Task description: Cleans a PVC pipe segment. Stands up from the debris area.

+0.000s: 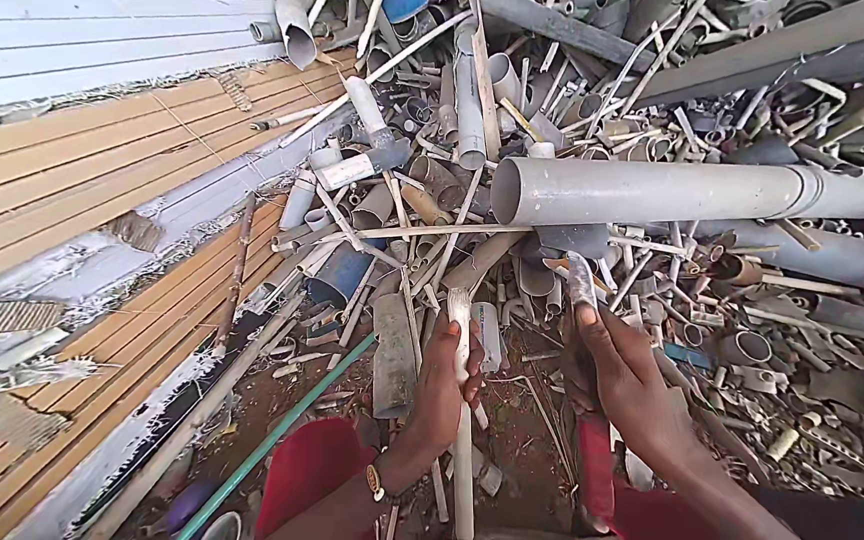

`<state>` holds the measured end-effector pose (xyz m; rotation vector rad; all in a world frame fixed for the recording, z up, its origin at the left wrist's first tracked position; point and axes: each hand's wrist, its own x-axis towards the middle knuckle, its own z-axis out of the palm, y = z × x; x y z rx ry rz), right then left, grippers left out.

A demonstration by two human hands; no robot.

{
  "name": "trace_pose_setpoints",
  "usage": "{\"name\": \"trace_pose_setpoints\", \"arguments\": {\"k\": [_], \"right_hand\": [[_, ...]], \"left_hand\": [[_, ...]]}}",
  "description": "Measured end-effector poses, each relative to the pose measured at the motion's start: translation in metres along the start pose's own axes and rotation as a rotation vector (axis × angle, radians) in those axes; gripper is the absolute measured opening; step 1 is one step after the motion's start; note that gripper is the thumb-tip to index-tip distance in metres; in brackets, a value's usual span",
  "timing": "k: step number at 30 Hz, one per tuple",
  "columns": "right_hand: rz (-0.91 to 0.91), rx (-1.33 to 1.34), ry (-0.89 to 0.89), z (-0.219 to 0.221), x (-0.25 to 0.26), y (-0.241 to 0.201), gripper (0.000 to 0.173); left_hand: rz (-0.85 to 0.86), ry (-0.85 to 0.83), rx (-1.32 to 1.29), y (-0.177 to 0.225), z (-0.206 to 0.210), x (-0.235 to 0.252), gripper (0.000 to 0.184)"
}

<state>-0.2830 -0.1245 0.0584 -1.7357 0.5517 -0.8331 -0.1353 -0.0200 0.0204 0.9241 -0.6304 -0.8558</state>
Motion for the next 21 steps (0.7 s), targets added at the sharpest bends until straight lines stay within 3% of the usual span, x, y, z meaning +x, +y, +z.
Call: {"name": "trace_pose_setpoints", "arguments": {"k": [6,21], "right_hand": [[0.137,0.074,-0.325,0.016,-0.03,0.002,0.034],[0.191,0.099,-0.386,0.033,-0.021,0.0,0.03]], "left_hand": [[0.014,-0.085,-0.044,-0.007,-0.004,-0.008,0.033],[0.105,0.052,0.058,-0.01,0.011,-0.013,0.027]]}}
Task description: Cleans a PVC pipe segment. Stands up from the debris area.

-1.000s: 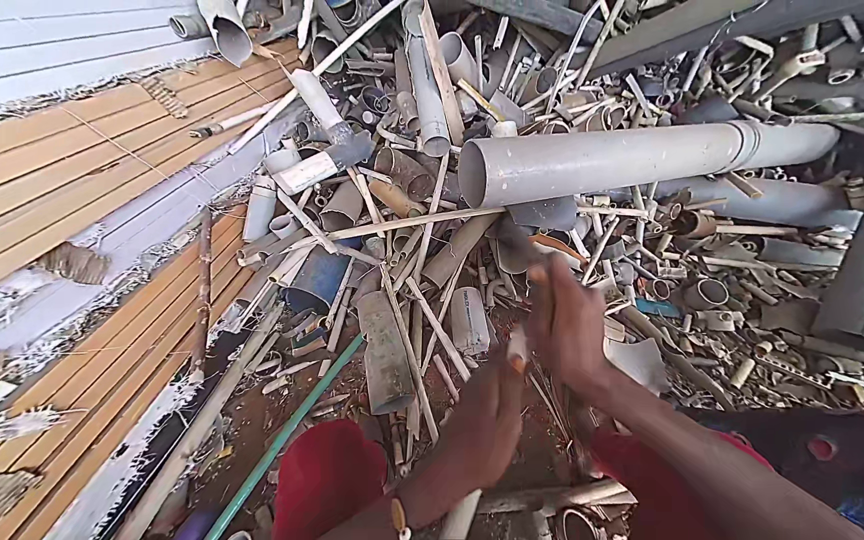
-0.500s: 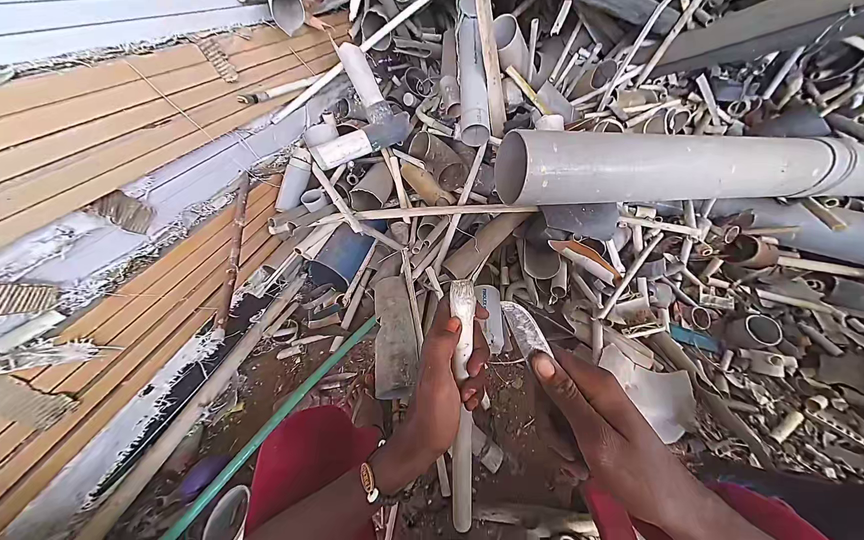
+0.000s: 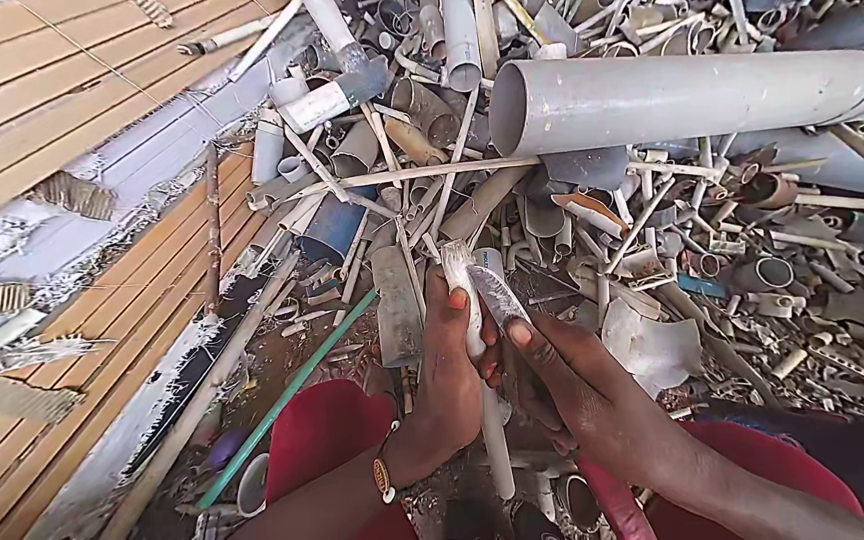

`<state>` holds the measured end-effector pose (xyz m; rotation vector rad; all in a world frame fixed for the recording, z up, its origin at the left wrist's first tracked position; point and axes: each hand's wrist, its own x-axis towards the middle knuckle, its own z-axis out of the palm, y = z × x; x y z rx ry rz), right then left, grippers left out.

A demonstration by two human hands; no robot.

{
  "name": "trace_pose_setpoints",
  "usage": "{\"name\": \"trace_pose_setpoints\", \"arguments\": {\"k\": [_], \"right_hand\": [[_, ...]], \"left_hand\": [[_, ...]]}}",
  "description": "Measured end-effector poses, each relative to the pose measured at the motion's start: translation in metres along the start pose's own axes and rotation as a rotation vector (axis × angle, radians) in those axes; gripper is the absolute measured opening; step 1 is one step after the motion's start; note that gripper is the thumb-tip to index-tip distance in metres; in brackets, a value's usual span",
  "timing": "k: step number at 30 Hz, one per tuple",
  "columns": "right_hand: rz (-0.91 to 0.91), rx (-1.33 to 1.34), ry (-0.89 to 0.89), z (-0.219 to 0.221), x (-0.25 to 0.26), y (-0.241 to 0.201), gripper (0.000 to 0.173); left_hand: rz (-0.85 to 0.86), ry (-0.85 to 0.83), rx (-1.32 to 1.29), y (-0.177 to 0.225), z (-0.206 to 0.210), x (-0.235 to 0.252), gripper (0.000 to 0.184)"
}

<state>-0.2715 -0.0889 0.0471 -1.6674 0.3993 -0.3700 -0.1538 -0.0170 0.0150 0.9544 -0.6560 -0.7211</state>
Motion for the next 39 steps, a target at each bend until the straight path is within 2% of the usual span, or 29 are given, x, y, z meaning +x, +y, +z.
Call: {"name": "trace_pose_setpoints", "arguments": {"k": [2,5,7,13,17,20,23,25,27,28,29,30,31,33,35,37,39], "right_hand": [[0.039,0.049,0.003,0.002,0.001,-0.001,0.031],[0.149,0.198,0.064,0.015,-0.004,-0.001,0.029],[0.192,0.286,0.126,0.024,-0.008,0.001,0.027],[0.164,0.282,0.198,0.027,-0.011,-0.002,0.028],[0.354,0.355,0.169,0.021,-0.008,-0.012,0.032],[0.4,0.317,0.168,0.019,-0.005,-0.01,0.034],[0.377,0.237,0.19,0.02,-0.001,-0.005,0.035],[0.301,0.074,0.231,0.02,0.007,0.006,0.036],[0.098,-0.272,0.353,0.013,0.017,0.017,0.032],[-0.084,-0.476,0.476,0.0,0.028,0.017,0.031],[-0.244,-0.626,0.598,-0.019,0.036,0.007,0.034],[-0.325,-0.675,0.678,-0.04,0.037,-0.011,0.038],[-0.361,-0.612,0.732,-0.054,0.031,-0.03,0.04],[-0.39,-0.497,0.768,-0.068,0.017,-0.051,0.039],[-0.335,-0.376,0.636,-0.063,0.007,-0.028,0.035],[-0.223,-0.144,0.424,-0.053,0.012,-0.003,0.031],[-0.121,0.047,0.27,-0.044,0.009,0.009,0.025]], "left_hand": [[0.05,0.045,0.132,-0.004,0.001,-0.002,0.029],[0.231,0.022,0.393,-0.012,-0.002,-0.006,0.049],[0.296,0.028,0.507,-0.016,-0.001,-0.006,0.052],[0.344,0.013,0.71,-0.012,-0.003,-0.007,0.048],[0.308,-0.012,0.883,-0.017,-0.011,-0.005,0.043],[0.289,-0.022,0.968,-0.019,-0.015,-0.005,0.042],[0.233,-0.003,1.002,-0.017,-0.015,-0.002,0.042],[0.131,-0.009,1.014,-0.012,-0.014,0.002,0.041],[-0.043,-0.155,1.082,-0.006,-0.009,-0.006,0.041],[-0.178,-0.304,1.095,-0.006,-0.001,-0.017,0.043],[-0.334,-0.474,1.061,-0.011,0.008,-0.03,0.045],[-0.439,-0.571,0.975,-0.02,0.016,-0.04,0.046],[-0.476,-0.566,0.864,-0.025,0.018,-0.039,0.047],[-0.346,-0.325,0.6,-0.023,0.01,-0.006,0.044],[-0.237,-0.136,0.278,-0.012,-0.005,0.012,0.035],[-0.248,-0.134,0.059,-0.005,-0.011,0.012,0.038],[-0.286,-0.22,-0.034,-0.008,-0.01,0.002,0.04]]}}
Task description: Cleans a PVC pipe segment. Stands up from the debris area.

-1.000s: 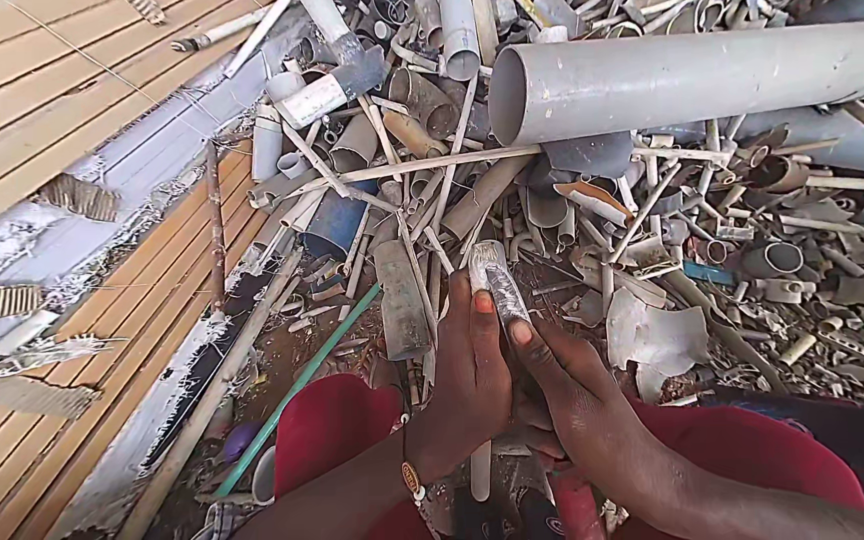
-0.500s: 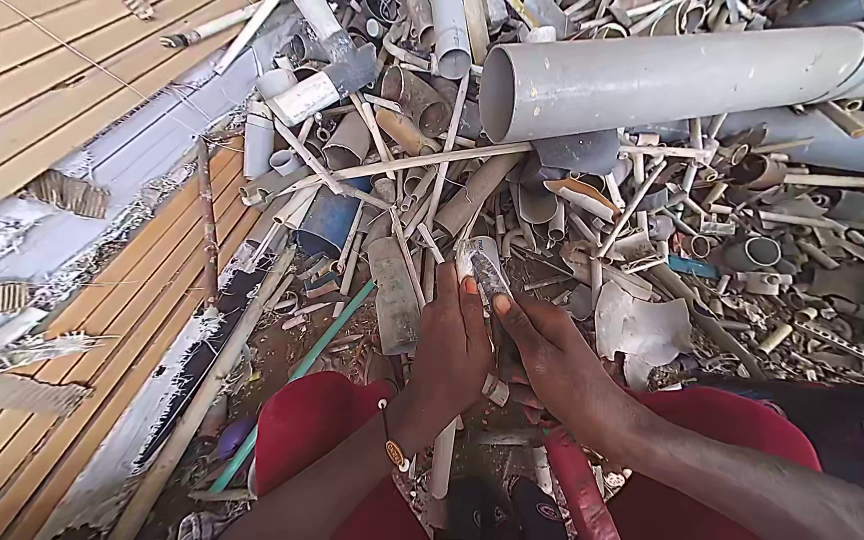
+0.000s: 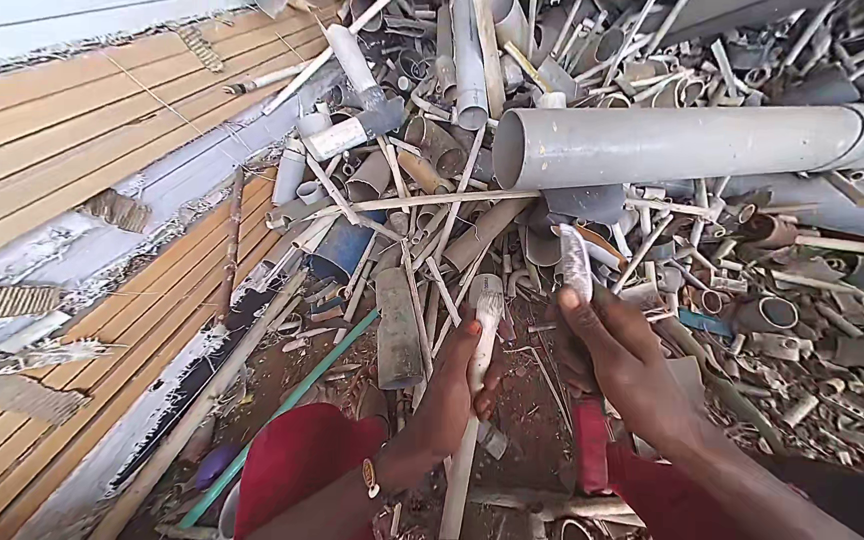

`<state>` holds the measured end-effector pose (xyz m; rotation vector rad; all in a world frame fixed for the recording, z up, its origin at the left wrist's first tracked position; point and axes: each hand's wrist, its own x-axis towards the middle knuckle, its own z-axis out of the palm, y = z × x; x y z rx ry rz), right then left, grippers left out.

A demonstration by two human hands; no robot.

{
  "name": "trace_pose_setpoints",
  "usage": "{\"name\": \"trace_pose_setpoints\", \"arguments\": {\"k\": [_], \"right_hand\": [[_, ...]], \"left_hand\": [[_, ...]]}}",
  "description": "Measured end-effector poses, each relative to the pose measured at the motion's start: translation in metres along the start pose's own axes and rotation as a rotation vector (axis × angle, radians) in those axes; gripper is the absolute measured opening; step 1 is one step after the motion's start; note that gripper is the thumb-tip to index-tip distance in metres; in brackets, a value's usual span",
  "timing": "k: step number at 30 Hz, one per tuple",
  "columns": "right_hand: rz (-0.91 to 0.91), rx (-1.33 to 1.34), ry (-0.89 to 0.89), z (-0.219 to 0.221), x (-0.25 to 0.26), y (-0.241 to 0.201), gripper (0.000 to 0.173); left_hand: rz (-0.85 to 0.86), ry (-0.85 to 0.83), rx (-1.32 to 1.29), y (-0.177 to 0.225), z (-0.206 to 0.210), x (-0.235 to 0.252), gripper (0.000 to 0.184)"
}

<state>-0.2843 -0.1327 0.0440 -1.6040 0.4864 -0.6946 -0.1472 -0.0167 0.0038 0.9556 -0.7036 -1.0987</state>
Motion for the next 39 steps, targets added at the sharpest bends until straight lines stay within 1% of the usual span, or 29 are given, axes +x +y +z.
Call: {"name": "trace_pose_setpoints", "arguments": {"k": [2,4,5,7,9,10,12,13,14,16,17,19,21,23,26,28,30,32,34,36,38,39], "right_hand": [[-0.004,0.033,-0.059,0.004,-0.006,0.003,0.021],[-0.065,-0.007,-0.06,0.004,-0.01,0.002,0.015],[-0.102,-0.018,-0.052,0.002,-0.011,0.002,0.015],[-0.156,-0.025,-0.042,-0.003,-0.008,0.001,0.028],[-0.128,-0.002,-0.089,-0.011,-0.004,0.001,0.041],[-0.108,0.011,-0.129,-0.015,-0.002,0.0,0.042],[-0.121,0.012,-0.183,-0.019,-0.001,0.001,0.034],[-0.142,-0.002,-0.176,-0.019,-0.002,0.001,0.029],[-0.155,-0.026,-0.149,-0.018,-0.002,0.001,0.026],[-0.137,-0.07,-0.089,-0.018,-0.003,0.001,0.026],[-0.117,-0.085,-0.066,-0.019,-0.002,0.002,0.028],[-0.118,-0.133,-0.037,-0.02,-0.001,0.005,0.029],[-0.164,-0.214,-0.014,-0.019,0.001,0.008,0.029],[-0.192,-0.262,-0.014,-0.017,0.002,0.008,0.027],[-0.146,-0.262,-0.047,-0.014,0.003,0.006,0.028],[-0.117,-0.262,-0.049,-0.009,0.005,0.006,0.032],[-0.094,-0.315,-0.016,0.0,0.006,0.009,0.042],[-0.133,-0.437,0.049,0.013,0.006,0.013,0.047],[-0.281,-0.634,0.095,0.024,0.006,0.013,0.042],[-0.366,-0.807,0.098,0.02,0.008,0.011,0.035],[-0.43,-0.867,0.098,0.014,0.014,0.013,0.025],[-0.439,-0.871,0.076,0.011,0.016,0.012,0.022]], "left_hand": [[0.03,-0.097,-0.009,-0.004,-0.001,0.001,0.038],[0.063,-0.12,-0.006,-0.005,0.002,0.002,0.041],[0.08,-0.127,0.012,-0.005,0.004,0.003,0.042],[0.118,-0.182,0.063,-0.007,0.008,0.005,0.045],[0.101,-0.235,0.033,-0.009,0.01,0.006,0.042],[0.082,-0.253,0.004,-0.01,0.01,0.007,0.041],[0.095,-0.27,0.012,-0.011,0.009,0.009,0.04],[0.14,-0.25,0.086,-0.011,0.008,0.01,0.04],[0.203,-0.194,0.222,-0.008,0.008,0.011,0.039],[0.307,-0.067,0.512,0.0,0.005,0.013,0.032],[0.355,-0.034,0.574,0.002,0.002,0.016,0.031],[0.431,-0.03,0.523,0.002,-0.002,0.017,0.035],[0.487,-0.025,0.445,-0.001,0.0,0.015,0.032],[0.514,0.042,0.418,-0.004,0.003,0.014,0.026],[0.491,0.14,0.38,-0.005,0.003,0.014,0.012],[0.475,0.174,0.376,-0.001,0.002,0.015,0.01],[0.456,0.231,0.353,0.004,0.003,0.016,0.01],[0.381,0.315,0.318,0.009,0.003,0.017,0.013],[0.266,0.399,0.228,0.017,0.004,0.017,0.015],[0.111,0.482,0.094,0.023,0.01,0.021,0.016],[-0.011,0.54,-0.01,0.027,0.01,0.023,0.017],[-0.029,0.554,-0.026,0.028,0.007,0.023,0.018]]}}
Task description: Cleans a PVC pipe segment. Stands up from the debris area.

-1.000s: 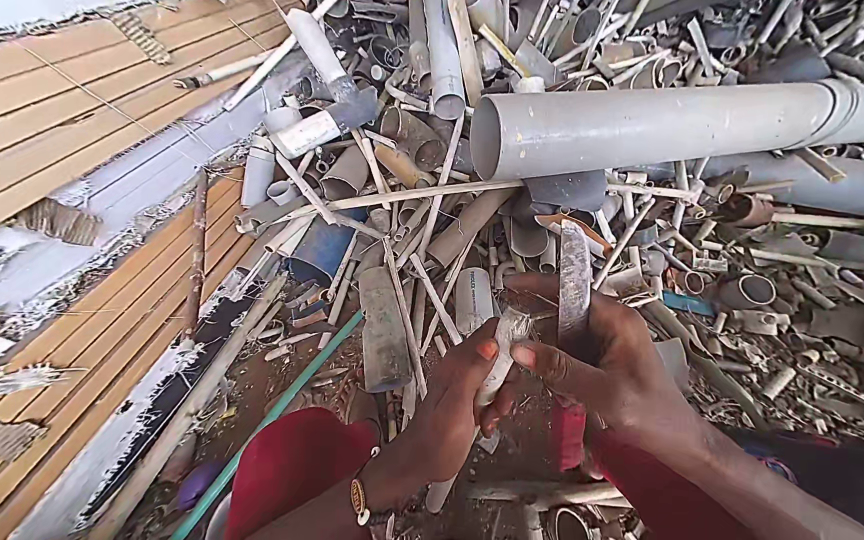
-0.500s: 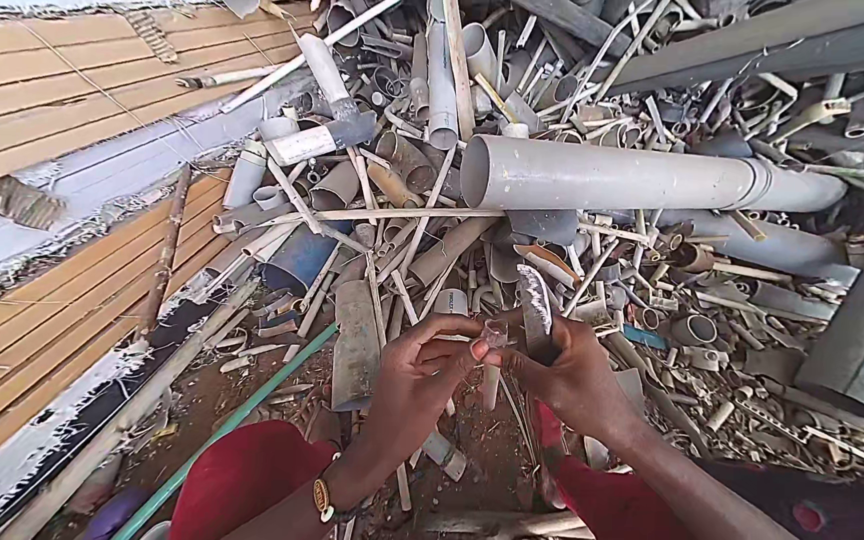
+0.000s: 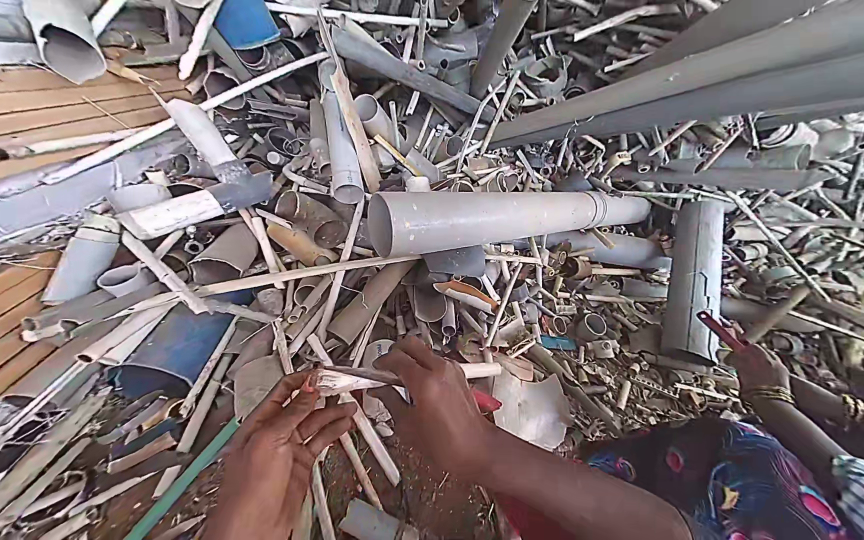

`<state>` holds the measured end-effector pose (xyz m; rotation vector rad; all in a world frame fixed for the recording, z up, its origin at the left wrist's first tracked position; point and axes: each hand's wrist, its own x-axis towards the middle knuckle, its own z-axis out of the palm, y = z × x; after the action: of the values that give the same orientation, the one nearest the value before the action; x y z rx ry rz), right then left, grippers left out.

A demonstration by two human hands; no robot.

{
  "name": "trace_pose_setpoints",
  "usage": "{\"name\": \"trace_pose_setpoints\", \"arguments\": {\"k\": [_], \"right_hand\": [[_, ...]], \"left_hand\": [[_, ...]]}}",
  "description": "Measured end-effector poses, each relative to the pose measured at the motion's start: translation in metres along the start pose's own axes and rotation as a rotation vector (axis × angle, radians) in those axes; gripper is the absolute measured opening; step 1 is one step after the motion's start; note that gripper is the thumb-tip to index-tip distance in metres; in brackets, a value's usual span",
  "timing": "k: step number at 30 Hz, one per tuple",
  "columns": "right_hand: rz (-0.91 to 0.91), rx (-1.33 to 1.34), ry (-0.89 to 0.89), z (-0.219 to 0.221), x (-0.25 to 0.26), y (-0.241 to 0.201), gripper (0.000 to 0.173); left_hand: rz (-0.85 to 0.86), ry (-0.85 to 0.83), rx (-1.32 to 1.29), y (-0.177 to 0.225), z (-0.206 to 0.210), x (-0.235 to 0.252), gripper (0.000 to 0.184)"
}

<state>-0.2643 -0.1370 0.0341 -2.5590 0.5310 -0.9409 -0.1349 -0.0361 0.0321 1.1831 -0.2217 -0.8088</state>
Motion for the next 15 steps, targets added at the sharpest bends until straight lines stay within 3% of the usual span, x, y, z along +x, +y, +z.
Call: {"name": "trace_pose_setpoints", "arguments": {"k": [4,9,13,15], "right_hand": [[0.114,0.199,-0.202,-0.01,0.0,-0.002,0.027],[0.374,0.65,-0.494,-0.008,-0.005,0.002,0.02],[0.106,0.63,-0.477,-0.012,-0.014,0.007,0.032],[-0.003,0.71,-0.488,-0.013,-0.019,0.007,0.029]], "left_hand": [[0.068,-0.018,0.007,-0.003,-0.008,0.002,0.02],[-0.043,0.004,-0.136,0.006,0.0,-0.002,0.017],[-0.246,-0.053,-0.214,0.01,0.001,-0.004,0.02],[-0.313,-0.252,-0.265,0.008,-0.007,-0.003,0.024]]}}
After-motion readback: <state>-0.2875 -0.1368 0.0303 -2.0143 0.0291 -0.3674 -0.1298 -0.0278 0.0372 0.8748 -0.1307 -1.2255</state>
